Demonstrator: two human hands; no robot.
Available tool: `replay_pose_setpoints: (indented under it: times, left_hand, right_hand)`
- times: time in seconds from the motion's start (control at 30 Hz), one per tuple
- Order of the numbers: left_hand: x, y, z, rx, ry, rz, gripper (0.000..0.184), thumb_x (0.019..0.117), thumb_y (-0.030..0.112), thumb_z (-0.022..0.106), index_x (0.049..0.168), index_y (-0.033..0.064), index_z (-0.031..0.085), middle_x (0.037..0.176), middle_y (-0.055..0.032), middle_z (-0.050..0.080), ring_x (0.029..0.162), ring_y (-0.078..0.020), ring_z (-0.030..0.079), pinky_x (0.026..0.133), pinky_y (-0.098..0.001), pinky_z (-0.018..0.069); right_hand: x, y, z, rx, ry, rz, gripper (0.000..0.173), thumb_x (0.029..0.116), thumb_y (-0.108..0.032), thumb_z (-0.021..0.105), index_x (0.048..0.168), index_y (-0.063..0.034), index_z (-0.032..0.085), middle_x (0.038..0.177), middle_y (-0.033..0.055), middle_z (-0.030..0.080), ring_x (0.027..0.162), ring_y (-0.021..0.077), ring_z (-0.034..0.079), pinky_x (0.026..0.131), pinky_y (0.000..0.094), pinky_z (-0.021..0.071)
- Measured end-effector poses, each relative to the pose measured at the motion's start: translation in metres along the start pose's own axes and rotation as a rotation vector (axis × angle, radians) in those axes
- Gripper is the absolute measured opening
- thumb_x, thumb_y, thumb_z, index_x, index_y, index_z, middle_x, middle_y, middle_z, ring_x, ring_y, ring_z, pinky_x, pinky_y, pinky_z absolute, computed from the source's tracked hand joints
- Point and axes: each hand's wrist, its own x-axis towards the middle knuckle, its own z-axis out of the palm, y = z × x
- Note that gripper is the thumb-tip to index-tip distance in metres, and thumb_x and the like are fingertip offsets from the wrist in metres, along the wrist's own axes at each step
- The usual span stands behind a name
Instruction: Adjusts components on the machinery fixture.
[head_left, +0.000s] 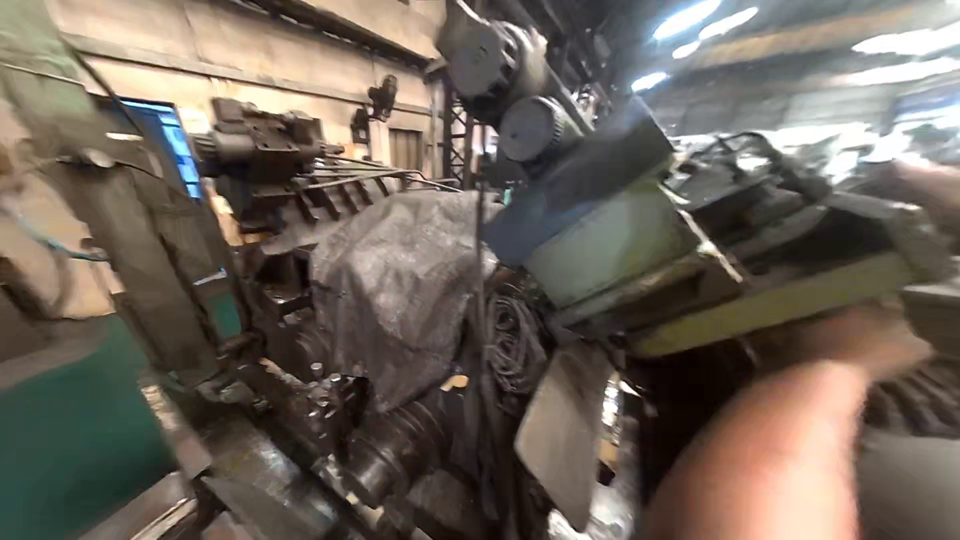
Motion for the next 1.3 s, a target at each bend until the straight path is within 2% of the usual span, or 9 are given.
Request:
replay_pose_setpoints:
  times: [0.07, 0.1, 0.13, 0.2, 0.37, 0.53, 0.73, 1.1, 1.3]
  left_hand:
    - [-0.010, -0.007, 0.002, 0.018, 0.050, 0.135, 0.033, 0.1063, 0.013, 0.054, 0.128, -0.0101, 0.062, 0.118, -0.0264, 0.070, 0.112, -0.0347, 0.068, 0.098, -0.0486, 0.0544]
    - [-0.022, 0.004, -0.009, 0.001, 0.000, 0.109, 0.035, 0.1061, 0.014, 0.054, 0.132, -0.0091, 0.062, 0.125, -0.0256, 0.069, 0.119, -0.0339, 0.065, 0.103, -0.0457, 0.0513]
    - [-0.036, 0.022, -0.029, -0.055, -0.099, 0.015, 0.036, 0.1064, 0.012, 0.055, 0.136, -0.0083, 0.057, 0.132, -0.0270, 0.064, 0.126, -0.0364, 0.062, 0.106, -0.0491, 0.0495]
    - [-0.044, 0.038, -0.048, -0.158, -0.156, -0.126, 0.034, 0.1035, 0.006, 0.059, 0.135, -0.0067, 0.056, 0.133, -0.0279, 0.062, 0.126, -0.0380, 0.061, 0.104, -0.0543, 0.0489]
    - [-0.038, 0.037, -0.046, 0.023, -0.082, -0.132, 0.024, 0.0977, 0.012, 0.069, 0.119, 0.0000, 0.069, 0.118, -0.0210, 0.070, 0.114, -0.0348, 0.067, 0.098, -0.0579, 0.0519]
    - [-0.035, 0.035, -0.044, 0.026, -0.072, -0.152, 0.019, 0.0967, 0.009, 0.068, 0.113, -0.0001, 0.070, 0.110, -0.0204, 0.071, 0.108, -0.0349, 0.067, 0.093, -0.0583, 0.0523]
    - [-0.037, 0.038, -0.043, 0.019, -0.078, -0.205, 0.017, 0.0980, 0.010, 0.067, 0.113, 0.0014, 0.069, 0.106, -0.0184, 0.070, 0.101, -0.0329, 0.068, 0.087, -0.0560, 0.0541]
    - [-0.040, 0.039, -0.043, 0.012, -0.071, -0.192, 0.016, 0.0988, 0.010, 0.067, 0.112, 0.0013, 0.070, 0.102, -0.0181, 0.071, 0.099, -0.0312, 0.068, 0.087, -0.0532, 0.0539]
    - [-0.038, 0.038, -0.043, 0.015, -0.071, -0.195, 0.016, 0.0983, 0.009, 0.068, 0.112, 0.0004, 0.069, 0.100, -0.0179, 0.069, 0.096, -0.0310, 0.067, 0.086, -0.0520, 0.0536]
  right_hand:
    - [-0.024, -0.054, -0.049, -0.131, -0.179, 0.141, 0.079, 0.0997, -0.062, 0.044, 0.111, 0.0145, 0.062, 0.116, 0.0465, 0.059, 0.114, 0.0659, 0.056, 0.085, 0.0859, 0.0374]
    - [-0.036, -0.082, -0.070, -0.183, -0.253, 0.208, 0.077, 0.1033, -0.059, 0.043, 0.117, 0.0144, 0.061, 0.123, 0.0466, 0.057, 0.121, 0.0664, 0.052, 0.089, 0.0856, 0.0360]
    - [-0.044, -0.100, -0.080, -0.215, -0.275, 0.247, 0.073, 0.1056, -0.056, 0.042, 0.122, 0.0125, 0.061, 0.127, 0.0441, 0.057, 0.125, 0.0637, 0.052, 0.091, 0.0831, 0.0372]
    - [-0.050, -0.110, -0.082, -0.210, -0.254, 0.266, 0.066, 0.1077, -0.052, 0.042, 0.129, 0.0073, 0.062, 0.133, 0.0383, 0.058, 0.128, 0.0577, 0.053, 0.096, 0.0784, 0.0386]
    - [-0.049, -0.095, -0.074, -0.144, -0.172, 0.228, 0.058, 0.1059, -0.052, 0.045, 0.127, -0.0027, 0.067, 0.124, 0.0274, 0.067, 0.119, 0.0469, 0.063, 0.091, 0.0694, 0.0471]
    - [-0.049, -0.091, -0.073, -0.096, -0.173, 0.208, 0.053, 0.1058, -0.050, 0.045, 0.124, -0.0072, 0.070, 0.119, 0.0227, 0.070, 0.116, 0.0431, 0.065, 0.088, 0.0668, 0.0486]
    - [-0.049, -0.075, -0.064, 0.013, -0.108, 0.074, 0.046, 0.1053, -0.046, 0.047, 0.106, -0.0066, 0.071, 0.098, 0.0209, 0.071, 0.099, 0.0420, 0.069, 0.079, 0.0642, 0.0500]
    - [-0.045, -0.049, -0.044, 0.169, 0.037, -0.189, 0.045, 0.1031, -0.041, 0.046, 0.106, -0.0050, 0.072, 0.084, 0.0173, 0.071, 0.084, 0.0376, 0.071, 0.072, 0.0608, 0.0512]
    - [-0.047, -0.053, -0.048, 0.171, -0.001, -0.161, 0.042, 0.1043, -0.039, 0.047, 0.113, -0.0070, 0.072, 0.089, 0.0186, 0.072, 0.087, 0.0397, 0.070, 0.074, 0.0617, 0.0510]
